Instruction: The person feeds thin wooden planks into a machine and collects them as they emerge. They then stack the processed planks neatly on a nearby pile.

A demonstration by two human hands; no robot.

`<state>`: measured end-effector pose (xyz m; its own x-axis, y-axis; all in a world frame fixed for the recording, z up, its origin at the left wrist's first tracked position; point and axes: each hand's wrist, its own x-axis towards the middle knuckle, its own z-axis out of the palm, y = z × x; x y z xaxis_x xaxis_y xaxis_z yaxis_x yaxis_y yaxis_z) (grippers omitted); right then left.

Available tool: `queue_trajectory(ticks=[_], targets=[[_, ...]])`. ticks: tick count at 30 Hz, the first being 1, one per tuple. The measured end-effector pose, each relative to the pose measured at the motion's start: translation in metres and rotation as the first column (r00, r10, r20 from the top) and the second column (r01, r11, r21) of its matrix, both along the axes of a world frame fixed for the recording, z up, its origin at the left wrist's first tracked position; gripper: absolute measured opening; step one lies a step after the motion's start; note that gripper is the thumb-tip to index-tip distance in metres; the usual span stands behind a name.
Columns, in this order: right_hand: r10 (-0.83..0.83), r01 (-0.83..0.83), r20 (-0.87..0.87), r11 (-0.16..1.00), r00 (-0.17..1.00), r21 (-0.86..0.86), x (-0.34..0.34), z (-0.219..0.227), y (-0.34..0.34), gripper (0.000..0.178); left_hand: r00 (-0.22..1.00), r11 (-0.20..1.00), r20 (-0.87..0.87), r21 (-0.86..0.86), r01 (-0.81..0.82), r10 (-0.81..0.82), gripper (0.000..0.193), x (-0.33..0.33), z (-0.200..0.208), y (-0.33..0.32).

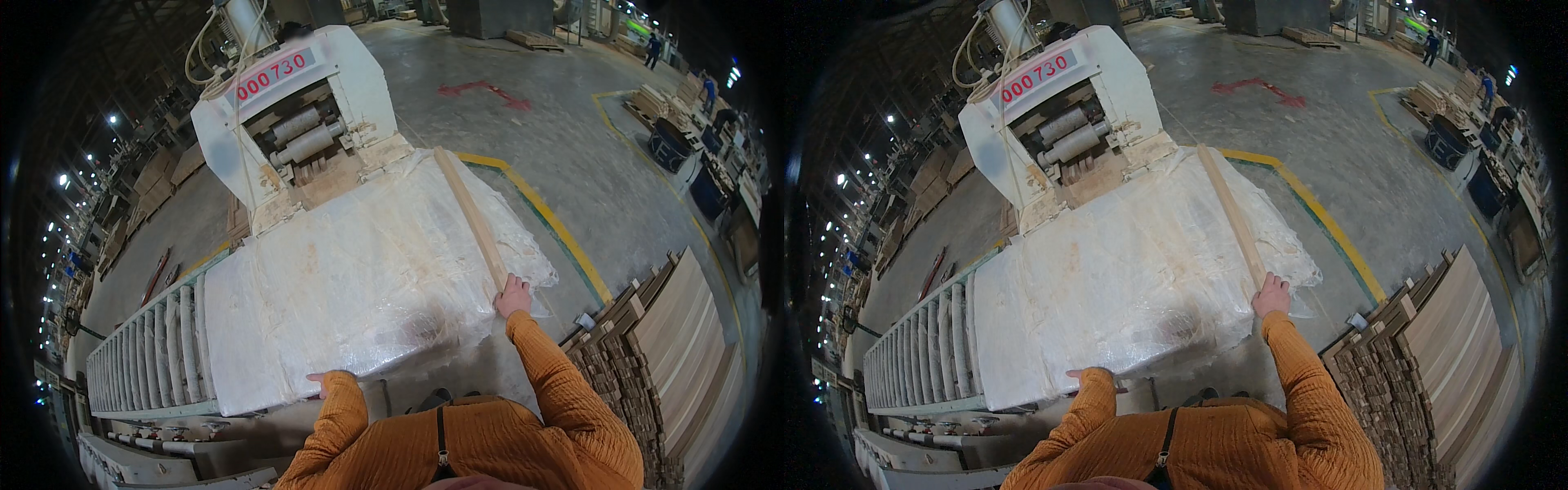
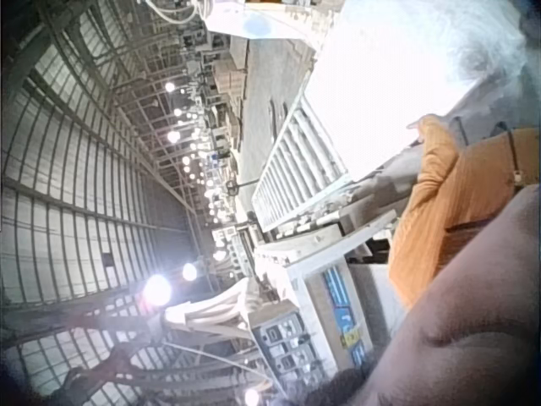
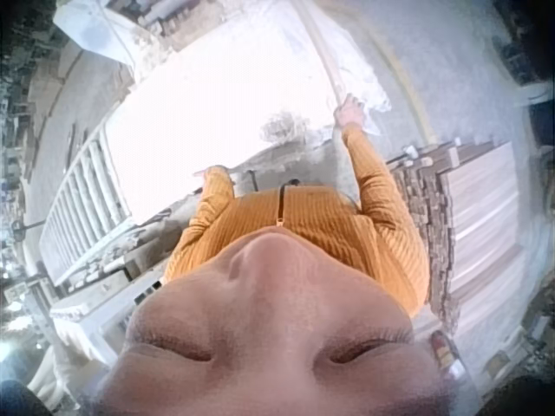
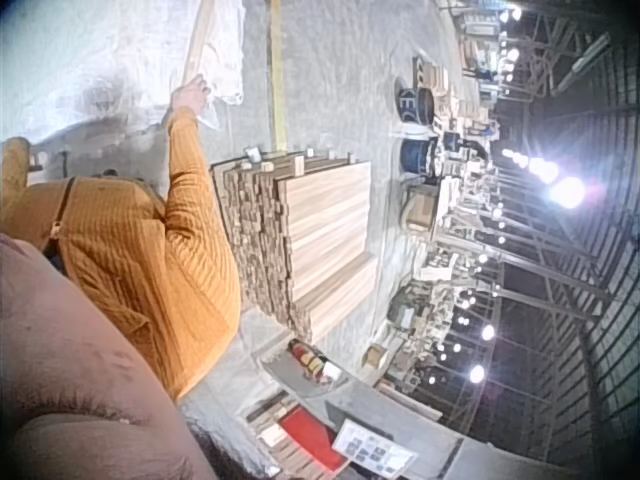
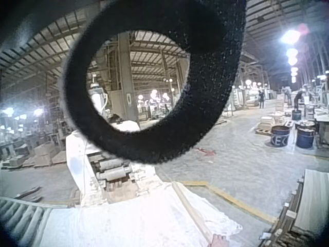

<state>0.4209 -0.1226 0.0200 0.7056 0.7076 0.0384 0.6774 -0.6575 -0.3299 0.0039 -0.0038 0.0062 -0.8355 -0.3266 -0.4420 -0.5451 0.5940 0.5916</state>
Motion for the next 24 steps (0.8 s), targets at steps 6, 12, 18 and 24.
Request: queue_trajectory(ticks=[6, 12, 18, 24], targets=[[-0.004, 0.004, -0.016, 1.0, 1.0, 0.0, -0.0008, 0.0016, -0.0003, 0.047, 1.0, 1.0, 0.013, 0.005, 0.012, -0.012, 0.096, 0.001, 0.0007, -0.0002], [-0.004, 0.004, -0.008, 1.0, 1.0, 0.0, -0.0003, 0.0007, 0.0, 0.048, 1.0, 1.0, 0.021, 0.007, 0.02, -0.02, 0.096, 0.0011, 0.0016, -0.0009], [-0.002, 0.002, -0.004, 1.0, 1.0, 0.003, -0.0003, -0.0004, 0.0, 0.048, 0.999, 1.0, 0.031, 0.009, 0.028, -0.029, 0.097, 0.0002, 0.0023, -0.0017], [0.001, -0.001, -0.008, 1.0, 1.0, 0.009, 0.0002, -0.0006, 0.0004, 0.047, 0.998, 0.999, 0.047, 0.013, 0.033, -0.034, 0.097, -0.0008, 0.0032, -0.0028]])
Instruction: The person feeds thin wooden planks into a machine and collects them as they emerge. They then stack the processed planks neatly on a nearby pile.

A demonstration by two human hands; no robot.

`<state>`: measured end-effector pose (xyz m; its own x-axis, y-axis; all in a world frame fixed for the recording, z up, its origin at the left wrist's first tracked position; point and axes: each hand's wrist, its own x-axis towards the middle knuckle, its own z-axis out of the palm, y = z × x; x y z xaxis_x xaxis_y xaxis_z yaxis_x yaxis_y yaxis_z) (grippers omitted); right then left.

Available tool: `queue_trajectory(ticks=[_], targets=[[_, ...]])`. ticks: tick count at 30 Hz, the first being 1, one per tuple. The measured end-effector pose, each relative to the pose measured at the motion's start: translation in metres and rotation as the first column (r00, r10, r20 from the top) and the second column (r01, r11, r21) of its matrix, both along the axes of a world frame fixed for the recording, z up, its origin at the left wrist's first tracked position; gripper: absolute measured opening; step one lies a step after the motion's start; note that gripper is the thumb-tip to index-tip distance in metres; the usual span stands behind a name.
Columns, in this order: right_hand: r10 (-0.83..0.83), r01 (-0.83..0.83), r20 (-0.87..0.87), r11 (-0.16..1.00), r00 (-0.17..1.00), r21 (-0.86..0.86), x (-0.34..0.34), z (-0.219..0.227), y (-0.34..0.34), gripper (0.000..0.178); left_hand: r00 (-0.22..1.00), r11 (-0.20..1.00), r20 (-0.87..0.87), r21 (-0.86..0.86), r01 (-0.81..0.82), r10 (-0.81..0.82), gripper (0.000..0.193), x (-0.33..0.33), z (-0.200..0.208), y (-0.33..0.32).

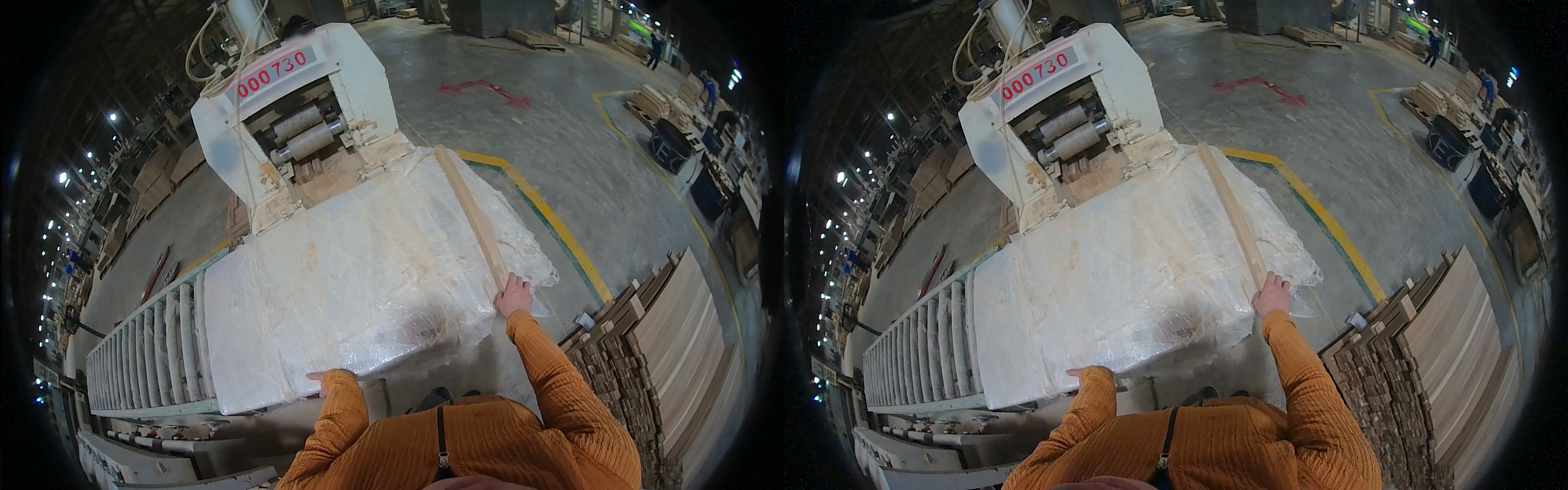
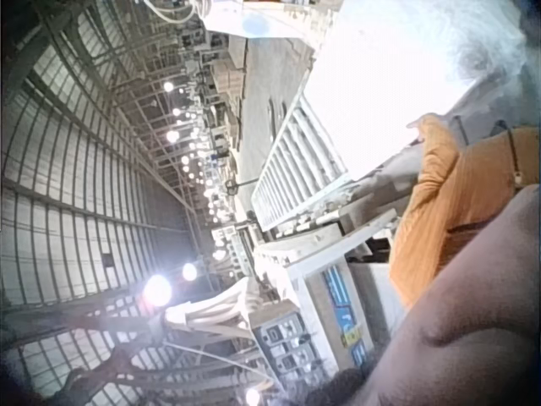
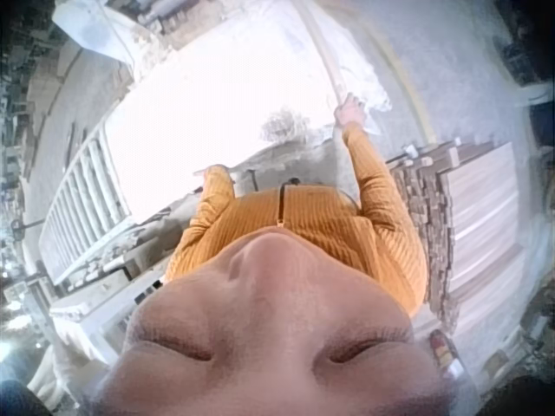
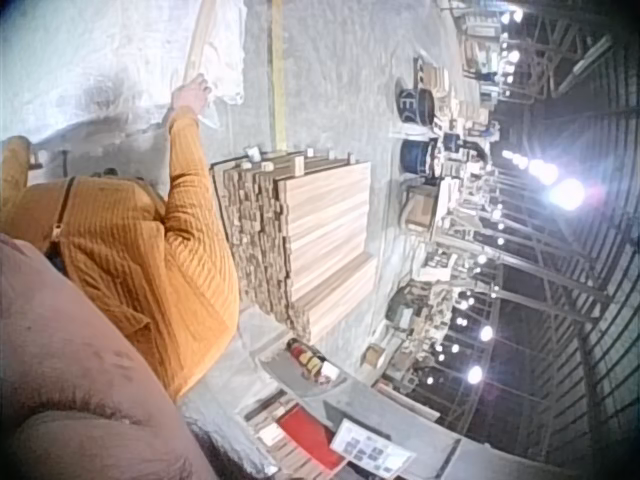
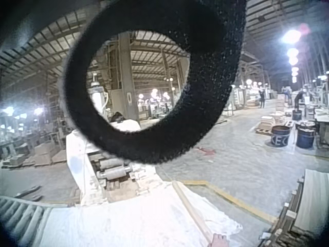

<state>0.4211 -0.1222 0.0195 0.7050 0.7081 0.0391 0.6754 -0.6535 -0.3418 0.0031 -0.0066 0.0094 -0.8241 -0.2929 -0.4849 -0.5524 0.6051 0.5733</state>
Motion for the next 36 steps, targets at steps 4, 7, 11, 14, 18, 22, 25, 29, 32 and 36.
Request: queue_trajectory(ticks=[4, 7, 11, 14, 18, 22, 25, 29, 32, 36], targets=[[-0.019, 0.017, -0.022, 0.999, 1.0, -0.051, 0.001, -0.001, 0.0, 0.047, 1.0, 1.0, 0.009, 0.002, 0.007, -0.007, 0.098, 0.0, 0.0, 0.0], [-0.014, 0.013, -0.025, 0.999, 1.0, -0.04, 0.001, -0.003, 0.0, 0.047, 1.0, 1.0, 0.012, 0.004, 0.011, -0.012, 0.098, -0.001, 0.001, -0.001], [0.015, -0.015, 0.009, 1.0, 1.0, 0.016, 0.001, -0.003, -0.001, 0.048, 1.0, 1.0, 0.015, 0.012, 0.019, -0.019, 0.098, 0.0, 0.002, -0.001], [0.01, -0.009, -0.005, 1.0, 1.0, 0.008, 0.001, -0.002, 0.0, 0.048, 1.0, 1.0, 0.019, 0.019, 0.024, -0.024, 0.098, 0.002, 0.004, -0.001], [0.007, -0.007, -0.015, 1.0, 1.0, 0.005, 0.001, 0.0, 0.0, 0.048, 0.999, 0.999, 0.015, 0.041, 0.031, -0.031, 0.099, 0.003, 0.004, -0.002], [-0.02, 0.018, -0.054, 0.999, 0.998, -0.047, 0.001, 0.001, -0.001, 0.047, 0.999, 0.999, -0.033, 0.035, -0.005, 0.006, 0.097, 0.003, -0.001, 0.001], [-0.016, 0.013, -0.044, 0.998, 0.999, -0.055, 0.001, 0.001, -0.001, 0.048, 0.996, 0.997, -0.064, -0.025, -0.066, 0.065, 0.096, 0.005, -0.005, 0.005], [0.011, -0.012, -0.002, 1.0, 1.0, -0.007, 0.001, 0.0, -0.001, 0.049, 0.987, 0.997, -0.147, -0.042, -0.066, 0.06, 0.096, 0.005, -0.004, 0.004], [0.008, -0.008, -0.003, 1.0, 1.0, -0.013, 0.001, 0.0, 0.0, 0.049, 1.0, 1.0, -0.01, 0.0, 0.019, -0.019, 0.097, 0.003, 0.0, 0.0], [0.001, -0.001, -0.015, 1.0, 1.0, -0.013, 0.001, 0.001, 0.0, 0.049, 1.0, 1.0, -0.004, -0.012, 0.019, -0.019, 0.099, 0.002, 0.0, -0.001]])
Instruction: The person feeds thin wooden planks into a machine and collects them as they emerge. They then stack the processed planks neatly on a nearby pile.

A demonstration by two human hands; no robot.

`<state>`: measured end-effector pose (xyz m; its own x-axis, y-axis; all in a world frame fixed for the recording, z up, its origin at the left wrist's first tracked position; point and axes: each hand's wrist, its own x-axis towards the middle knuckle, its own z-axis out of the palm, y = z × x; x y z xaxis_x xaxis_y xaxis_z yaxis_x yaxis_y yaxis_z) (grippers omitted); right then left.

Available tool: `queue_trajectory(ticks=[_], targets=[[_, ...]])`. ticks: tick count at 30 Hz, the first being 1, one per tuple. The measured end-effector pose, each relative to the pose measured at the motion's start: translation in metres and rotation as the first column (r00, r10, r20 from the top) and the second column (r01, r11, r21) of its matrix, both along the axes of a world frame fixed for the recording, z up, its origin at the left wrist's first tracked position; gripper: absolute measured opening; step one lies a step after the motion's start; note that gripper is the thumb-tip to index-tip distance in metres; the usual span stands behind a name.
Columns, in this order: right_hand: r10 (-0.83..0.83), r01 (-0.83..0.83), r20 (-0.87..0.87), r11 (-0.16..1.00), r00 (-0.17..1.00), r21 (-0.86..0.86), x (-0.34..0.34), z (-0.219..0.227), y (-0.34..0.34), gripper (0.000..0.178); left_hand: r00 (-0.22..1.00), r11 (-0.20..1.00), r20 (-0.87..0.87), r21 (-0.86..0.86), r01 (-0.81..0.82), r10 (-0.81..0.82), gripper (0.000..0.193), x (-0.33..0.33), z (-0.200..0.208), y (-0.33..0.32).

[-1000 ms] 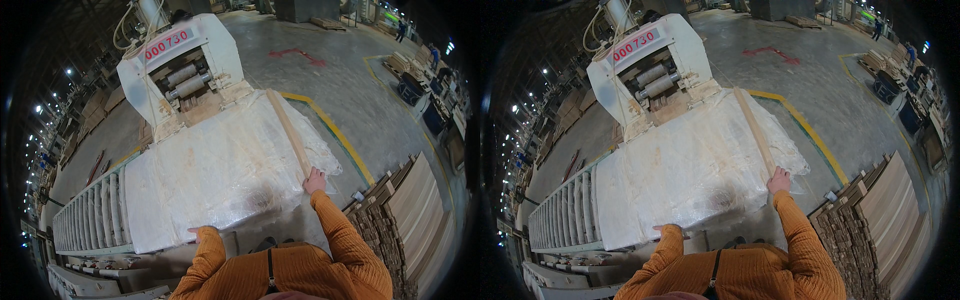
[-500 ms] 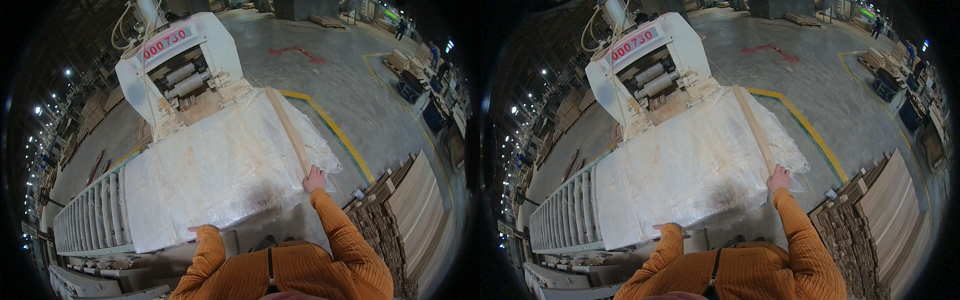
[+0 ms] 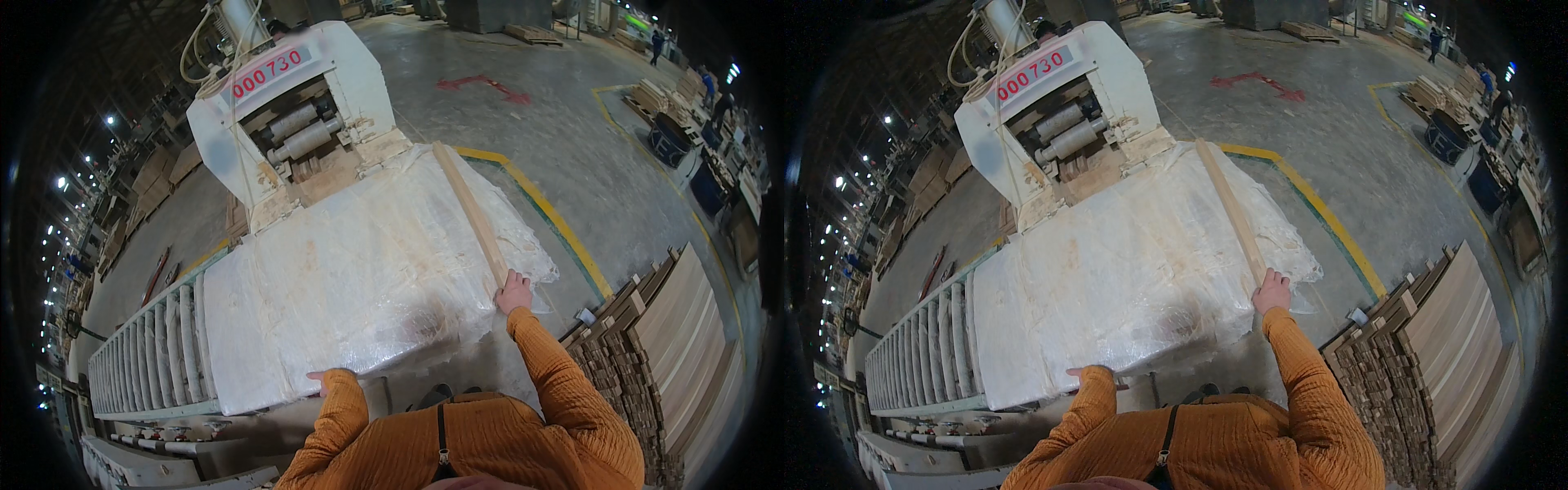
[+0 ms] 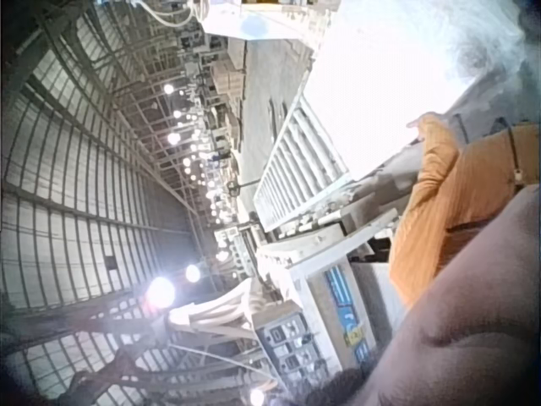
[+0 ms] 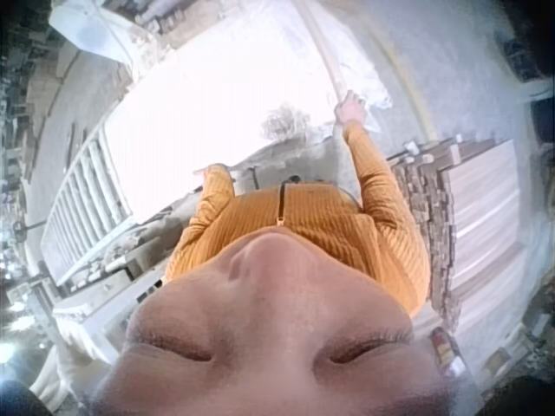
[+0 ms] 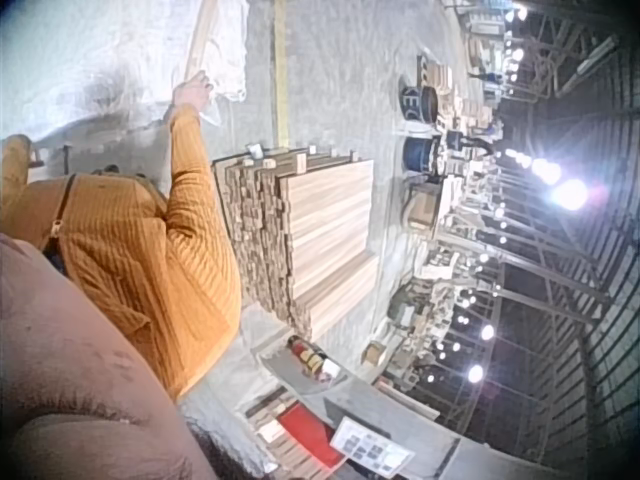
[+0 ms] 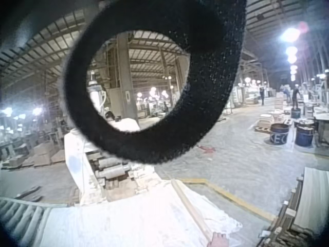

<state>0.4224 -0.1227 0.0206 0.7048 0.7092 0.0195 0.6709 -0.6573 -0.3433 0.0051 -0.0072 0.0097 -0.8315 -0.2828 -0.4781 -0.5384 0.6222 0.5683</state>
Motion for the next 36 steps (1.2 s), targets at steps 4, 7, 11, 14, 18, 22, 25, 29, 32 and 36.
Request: queue_trajectory(ticks=[4, 7, 11, 14, 18, 22, 25, 29, 32, 36], targets=[[-0.024, 0.022, -0.026, 0.998, 0.999, -0.056, 0.0, 0.001, 0.0, 0.048, 1.0, 1.0, -0.01, -0.004, -0.012, 0.012, 0.099, -0.002, -0.004, 0.001], [-0.019, 0.018, -0.018, 0.998, 1.0, -0.063, 0.0, 0.001, 0.0, 0.049, 1.0, 1.0, -0.007, 0.002, -0.014, 0.014, 0.1, -0.004, -0.006, 0.002], [-0.006, 0.006, 0.009, 1.0, 1.0, -0.007, 0.0, 0.0, 0.0, 0.048, 1.0, 1.0, -0.006, 0.007, -0.017, 0.017, 0.1, -0.003, -0.006, 0.001], [-0.005, 0.005, 0.003, 1.0, 1.0, 0.003, 0.0, -0.001, 0.0, 0.048, 1.0, 1.0, -0.009, 0.016, -0.018, 0.018, 0.1, -0.003, -0.006, 0.002], [0.0, 0.0, 0.002, 1.0, 1.0, 0.022, 0.001, -0.002, 0.0, 0.048, 1.0, 1.0, -0.013, 0.022, -0.004, 0.005, 0.101, -0.002, -0.007, 0.003], [-0.009, 0.008, -0.003, 0.999, 1.0, -0.054, 0.001, -0.002, 0.0, 0.048, 0.994, 0.993, -0.059, 0.079, -0.084, 0.089, 0.101, -0.002, -0.01, 0.005], [-0.007, 0.007, 0.002, 0.999, 1.0, -0.051, 0.001, -0.002, 0.0, 0.047, 0.991, 0.981, -0.01, 0.137, -0.134, 0.136, 0.101, -0.001, -0.012, 0.007], [0.005, -0.006, 0.024, 1.0, 1.0, 0.007, 0.0, -0.002, 0.0, 0.047, 0.986, 0.992, -0.112, 0.0, -0.124, 0.123, 0.101, 0.0, -0.012, 0.007], [0.002, -0.002, 0.028, 1.0, 1.0, 0.002, 0.0, -0.002, 0.0, 0.046, 0.992, 0.995, -0.08, 0.003, -0.101, 0.101, 0.101, -0.001, -0.011, 0.006], [-0.001, 0.001, 0.031, 1.0, 1.0, 0.003, 0.0, -0.002, 0.0, 0.046, 0.995, 0.997, -0.056, 0.007, -0.081, 0.081, 0.101, -0.002, -0.01, 0.005]])
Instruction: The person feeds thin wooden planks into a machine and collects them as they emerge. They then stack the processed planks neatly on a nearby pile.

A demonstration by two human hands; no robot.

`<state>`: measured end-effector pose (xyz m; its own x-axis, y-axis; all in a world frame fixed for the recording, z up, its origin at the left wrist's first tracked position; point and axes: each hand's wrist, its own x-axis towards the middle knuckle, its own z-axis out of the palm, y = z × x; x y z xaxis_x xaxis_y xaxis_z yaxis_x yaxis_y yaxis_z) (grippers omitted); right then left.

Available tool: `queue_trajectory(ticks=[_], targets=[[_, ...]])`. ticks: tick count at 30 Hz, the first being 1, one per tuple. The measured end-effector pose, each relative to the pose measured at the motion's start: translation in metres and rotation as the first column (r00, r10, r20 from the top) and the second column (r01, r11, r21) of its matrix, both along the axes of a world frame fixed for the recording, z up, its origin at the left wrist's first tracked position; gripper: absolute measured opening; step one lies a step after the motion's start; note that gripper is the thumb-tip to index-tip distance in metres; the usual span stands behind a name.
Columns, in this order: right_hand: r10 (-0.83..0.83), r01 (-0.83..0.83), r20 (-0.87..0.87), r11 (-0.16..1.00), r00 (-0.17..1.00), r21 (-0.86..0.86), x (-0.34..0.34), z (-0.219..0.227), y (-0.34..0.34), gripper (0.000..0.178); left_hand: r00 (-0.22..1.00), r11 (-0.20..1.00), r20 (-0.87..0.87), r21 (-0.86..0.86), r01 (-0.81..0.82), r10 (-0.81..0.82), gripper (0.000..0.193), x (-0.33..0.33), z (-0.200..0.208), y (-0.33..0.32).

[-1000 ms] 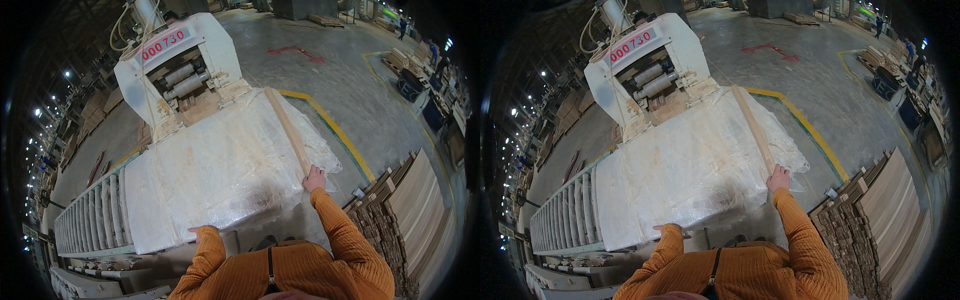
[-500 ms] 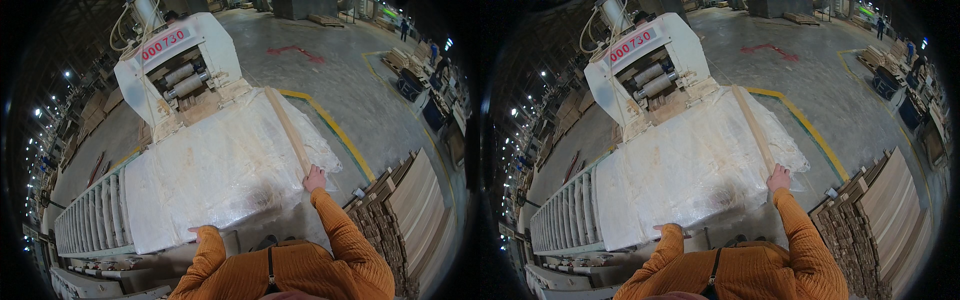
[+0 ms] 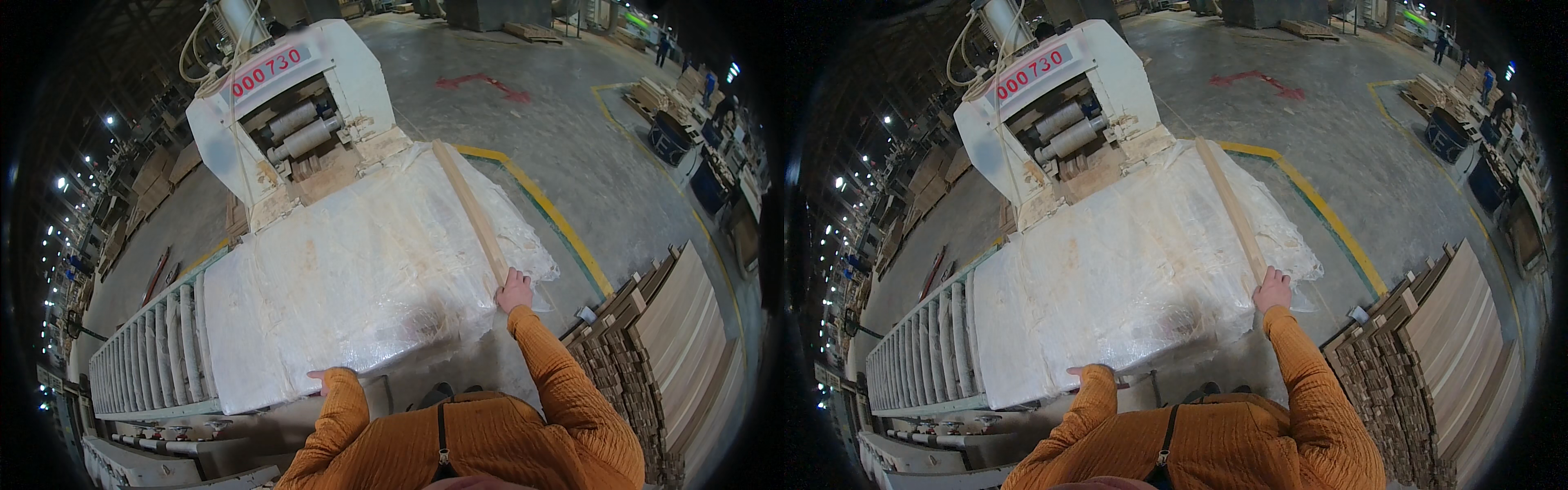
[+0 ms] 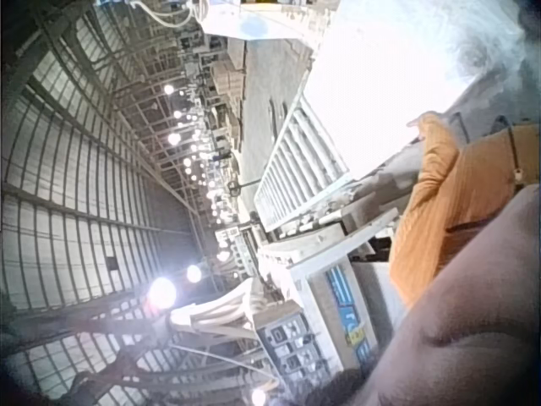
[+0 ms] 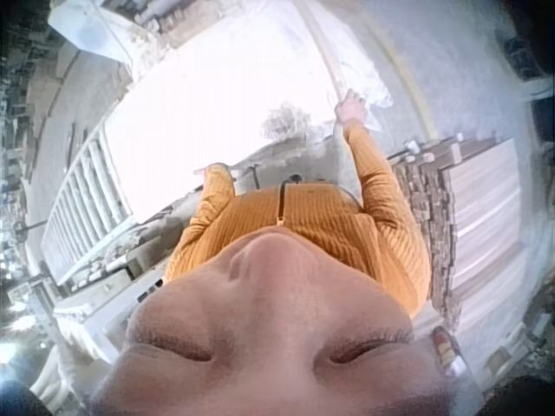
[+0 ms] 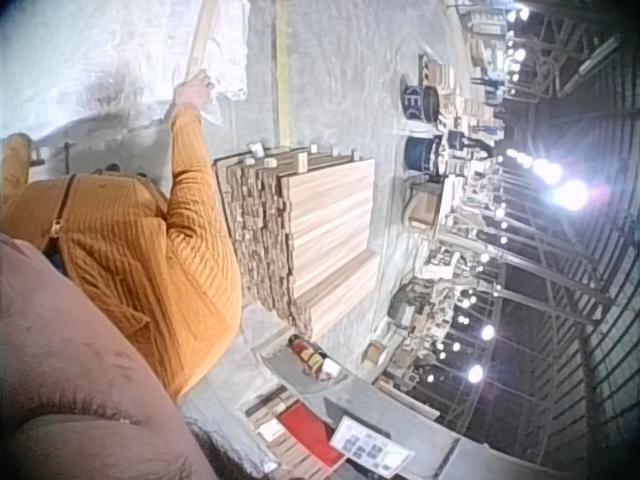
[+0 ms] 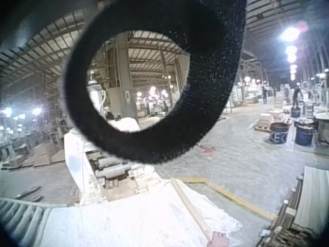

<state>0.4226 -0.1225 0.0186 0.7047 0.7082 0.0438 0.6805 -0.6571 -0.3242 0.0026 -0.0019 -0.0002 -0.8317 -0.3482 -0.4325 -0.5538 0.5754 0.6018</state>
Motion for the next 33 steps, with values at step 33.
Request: queue_trajectory(ticks=[33], targets=[[0.005, -0.005, -0.052, 1.0, 0.999, 0.007, 0.0001, 0.0025, -0.0007, 0.047, 0.994, 0.989, 0.054, 0.117, 0.085, -0.092, 0.1, 0.0016, -0.0016, -0.0044]])
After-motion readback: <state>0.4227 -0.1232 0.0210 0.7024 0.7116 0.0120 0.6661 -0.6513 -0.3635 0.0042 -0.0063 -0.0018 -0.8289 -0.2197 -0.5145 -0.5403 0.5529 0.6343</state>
